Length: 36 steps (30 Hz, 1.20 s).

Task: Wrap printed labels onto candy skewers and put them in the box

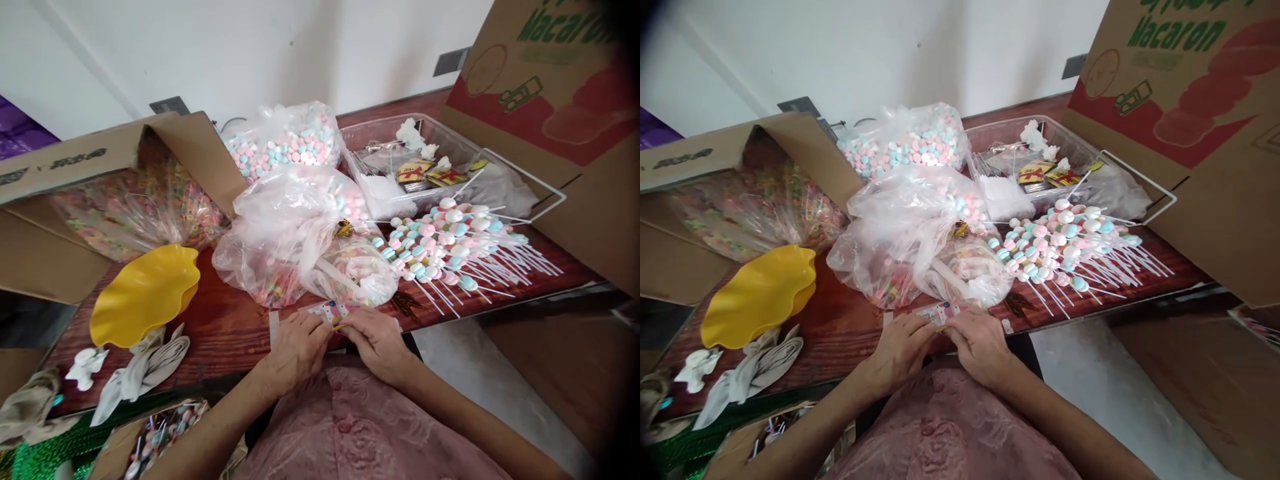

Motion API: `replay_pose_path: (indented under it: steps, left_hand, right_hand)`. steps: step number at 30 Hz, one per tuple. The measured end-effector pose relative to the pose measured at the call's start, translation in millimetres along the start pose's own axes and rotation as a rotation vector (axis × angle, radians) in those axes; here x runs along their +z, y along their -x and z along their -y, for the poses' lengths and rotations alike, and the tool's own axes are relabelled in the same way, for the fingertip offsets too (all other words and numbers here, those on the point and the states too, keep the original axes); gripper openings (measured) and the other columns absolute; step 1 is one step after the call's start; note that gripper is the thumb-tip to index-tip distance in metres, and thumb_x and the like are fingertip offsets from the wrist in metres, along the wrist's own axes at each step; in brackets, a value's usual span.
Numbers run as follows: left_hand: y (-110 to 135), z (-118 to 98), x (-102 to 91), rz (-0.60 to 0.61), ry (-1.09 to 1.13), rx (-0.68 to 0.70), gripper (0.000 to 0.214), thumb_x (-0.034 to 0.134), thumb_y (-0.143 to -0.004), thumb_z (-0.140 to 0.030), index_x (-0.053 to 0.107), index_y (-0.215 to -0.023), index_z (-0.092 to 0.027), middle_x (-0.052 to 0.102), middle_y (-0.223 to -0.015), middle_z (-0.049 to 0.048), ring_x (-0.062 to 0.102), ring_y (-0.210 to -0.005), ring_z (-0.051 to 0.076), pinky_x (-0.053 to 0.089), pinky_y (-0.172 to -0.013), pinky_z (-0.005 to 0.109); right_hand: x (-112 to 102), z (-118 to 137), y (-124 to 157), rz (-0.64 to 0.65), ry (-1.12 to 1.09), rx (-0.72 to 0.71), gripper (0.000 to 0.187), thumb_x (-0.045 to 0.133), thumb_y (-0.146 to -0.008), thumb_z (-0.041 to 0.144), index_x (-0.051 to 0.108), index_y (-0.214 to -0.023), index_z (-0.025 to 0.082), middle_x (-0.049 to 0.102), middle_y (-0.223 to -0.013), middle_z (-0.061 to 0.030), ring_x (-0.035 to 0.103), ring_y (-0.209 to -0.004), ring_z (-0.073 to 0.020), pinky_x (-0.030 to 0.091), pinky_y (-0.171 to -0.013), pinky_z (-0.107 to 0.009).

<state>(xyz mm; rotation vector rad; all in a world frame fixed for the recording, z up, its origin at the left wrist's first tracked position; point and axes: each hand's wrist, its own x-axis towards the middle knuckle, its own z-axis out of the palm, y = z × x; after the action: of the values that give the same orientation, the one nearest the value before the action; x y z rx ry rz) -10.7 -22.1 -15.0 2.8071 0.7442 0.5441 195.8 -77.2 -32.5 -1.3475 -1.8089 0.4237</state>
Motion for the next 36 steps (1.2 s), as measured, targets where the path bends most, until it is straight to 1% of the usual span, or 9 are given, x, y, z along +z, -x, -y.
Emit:
replay_pose_path:
  steps: [4, 6, 10, 13, 17, 21, 26, 30, 36]
  left_hand:
    - [-9.1, -4.1, 1.8, -0.032, 0.491, -0.301, 0.029, 0.044, -0.097, -0.028, 0.067, -0.085, -0.015, 0.063, -0.077, 0.0049, 0.055, -0.073, 0.015, 0.042, -0.069, 0.026]
    - [-14.1, -6.2, 0.9, -0.059, 0.786, -0.501, 0.032, 0.051, -0.094, -0.038, 0.065, -0.076, -0.015, 0.058, -0.067, 0.0012, 0.05, -0.064, 0.012, 0.039, -0.063, 0.024]
    - [-20.8, -7.0, 1.8, -0.094, 1.288, -0.816, 0.037, 0.066, -0.081, -0.049, 0.062, -0.069, -0.014, 0.056, -0.059, -0.0018, 0.044, -0.05, 0.007, 0.033, -0.051, 0.02]
    - [-21.0, -6.9, 2.6, -0.142, 1.42, -0.912, 0.036, 0.073, -0.074, -0.047, 0.062, -0.068, -0.014, 0.06, -0.06, -0.0001, 0.047, -0.048, 0.006, 0.033, -0.047, 0.018]
    - [-14.2, -7.1, 1.7, -0.175, 1.435, -0.958, 0.037, 0.075, -0.071, -0.047, 0.063, -0.068, -0.013, 0.062, -0.062, 0.0004, 0.05, -0.049, 0.005, 0.035, -0.049, 0.018]
    - [-7.3, -7.4, 5.0, -0.189, 1.459, -0.979, 0.039, 0.075, -0.071, -0.05, 0.063, -0.07, -0.013, 0.062, -0.065, 0.0007, 0.052, -0.049, 0.006, 0.037, -0.049, 0.018]
    - [-16.6, -14.4, 11.9, -0.138, 1.454, -0.988, 0.04, 0.076, -0.068, -0.052, 0.063, -0.066, -0.014, 0.058, -0.06, -0.0012, 0.049, -0.047, 0.006, 0.037, -0.048, 0.019]
    - [-34.1, -18.0, 16.5, -0.199, 1.441, -0.895, 0.036, 0.072, -0.07, -0.049, 0.068, -0.072, -0.013, 0.055, -0.058, -0.0024, 0.042, -0.048, 0.006, 0.034, -0.05, 0.02]
    - [-35.6, -8.2, 13.9, -0.357, 1.253, -0.729, 0.027, 0.057, -0.079, -0.035, 0.072, -0.077, -0.013, 0.054, -0.063, -0.0009, 0.042, -0.06, 0.009, 0.035, -0.058, 0.021]
  right_hand:
    - [-44.6, -26.3, 21.0, -0.24, 0.122, 0.095, 0.013, 0.057, -0.093, 0.026, 0.071, -0.093, 0.024, 0.071, -0.086, -0.003, 0.064, -0.082, -0.018, 0.048, -0.076, -0.032]
    - [-58.2, -40.0, 32.4, -0.249, 0.307, 0.134, 0.015, 0.058, -0.093, 0.027, 0.072, -0.088, 0.024, 0.071, -0.086, -0.0028, 0.063, -0.081, -0.0173, 0.047, -0.074, -0.03]
    - [-47.1, -51.7, 46.4, -0.056, 0.574, 0.094, 0.022, 0.059, -0.092, 0.027, 0.072, -0.075, 0.022, 0.066, -0.078, -0.0037, 0.057, -0.077, -0.0173, 0.041, -0.069, -0.03]
    - [-25.7, -52.3, 45.1, -0.049, 0.699, 0.083, 0.018, 0.061, -0.09, 0.025, 0.07, -0.075, 0.019, 0.063, -0.077, -0.0057, 0.055, -0.079, -0.0194, 0.038, -0.068, -0.03]
    - [-9.9, -55.0, 38.0, -0.051, 0.819, 0.077, 0.022, 0.058, -0.09, 0.02, 0.065, -0.069, 0.018, 0.062, -0.074, -0.0066, 0.053, -0.074, -0.0186, 0.034, -0.063, -0.031]
    - [-12.4, -54.4, 36.5, -0.046, 0.827, 0.106, 0.023, 0.053, -0.092, 0.017, 0.06, -0.069, 0.018, 0.062, -0.072, -0.0067, 0.055, -0.07, -0.0186, 0.034, -0.06, -0.031]
    - [-24.1, -30.5, 25.6, -0.13, 0.351, 0.069, 0.016, 0.05, -0.094, 0.02, 0.061, -0.082, 0.02, 0.065, -0.075, -0.0034, 0.062, -0.069, -0.0167, 0.044, -0.063, -0.029]
    - [-13.6, -1.1, -2.3, -0.109, -0.037, -0.042, 0.019, 0.055, -0.091, 0.015, 0.067, -0.103, 0.023, 0.073, -0.091, -0.0036, 0.069, -0.08, -0.0165, 0.054, -0.072, -0.028]
    - [11.7, 11.7, -39.5, -0.123, -0.148, -0.165, 0.028, 0.053, -0.09, 0.015, 0.074, -0.106, 0.026, 0.076, -0.094, -0.0052, 0.071, -0.082, -0.0181, 0.057, -0.072, -0.03]
